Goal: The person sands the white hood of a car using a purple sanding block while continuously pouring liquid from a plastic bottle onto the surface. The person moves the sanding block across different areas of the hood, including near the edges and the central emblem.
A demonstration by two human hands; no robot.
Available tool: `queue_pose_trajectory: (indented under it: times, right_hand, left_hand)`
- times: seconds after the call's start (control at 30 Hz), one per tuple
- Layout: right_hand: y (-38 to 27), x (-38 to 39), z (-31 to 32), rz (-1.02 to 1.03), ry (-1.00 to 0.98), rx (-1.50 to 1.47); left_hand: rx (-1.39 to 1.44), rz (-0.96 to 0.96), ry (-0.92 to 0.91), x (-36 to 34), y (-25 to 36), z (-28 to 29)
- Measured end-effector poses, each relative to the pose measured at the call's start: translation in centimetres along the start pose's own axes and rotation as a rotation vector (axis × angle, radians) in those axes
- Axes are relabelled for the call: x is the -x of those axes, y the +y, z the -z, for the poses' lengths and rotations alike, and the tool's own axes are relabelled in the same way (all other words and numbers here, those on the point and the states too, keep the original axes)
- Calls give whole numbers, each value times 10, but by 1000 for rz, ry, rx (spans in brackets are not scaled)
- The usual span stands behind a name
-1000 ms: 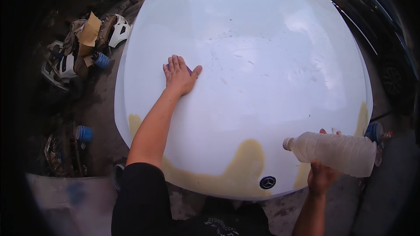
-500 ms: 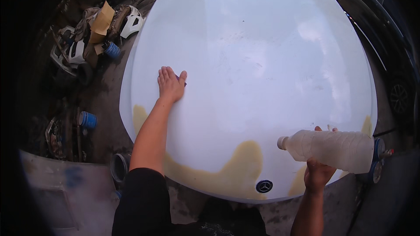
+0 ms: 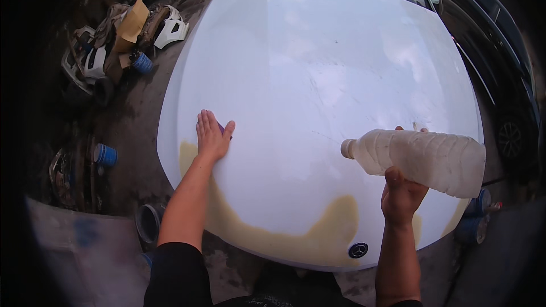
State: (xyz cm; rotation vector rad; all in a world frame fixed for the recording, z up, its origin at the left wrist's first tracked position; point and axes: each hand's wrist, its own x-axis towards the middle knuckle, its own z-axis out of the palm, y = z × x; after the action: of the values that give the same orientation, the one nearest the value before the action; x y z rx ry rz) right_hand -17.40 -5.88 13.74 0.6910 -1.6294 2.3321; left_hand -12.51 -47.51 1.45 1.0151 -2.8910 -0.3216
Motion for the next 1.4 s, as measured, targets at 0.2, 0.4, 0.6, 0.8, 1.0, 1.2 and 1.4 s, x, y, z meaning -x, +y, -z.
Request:
queue_pose_trajectory:
  times: [0.2,0.4,0.6,0.8,1.0,1.2,1.4]
  right_hand:
    - [11,-10,-36,21,14,-38]
    - [21,-19,-75,29,-38,-60]
    - [30,6,-71,-8,-21,80]
    - [48,9,-82,-72,-38,6]
    - [52,-4,-121,-47,-104,53]
    - [57,4,-130,-70,-102,58]
    - [58,0,-129,-96,-101,47]
  left_hand:
    - [-6,-202,-25,-20,128,9]
    - [40,-571,-230,87,157,1]
    - [29,205,18,-87,-67,21]
    - [-15,-156,-73,-66,56,28]
    - [-3,-303,-160,4,-6,11]
    - [-17,69,5,-129,-65,43]
    - [17,-384,-139,-15,40,16]
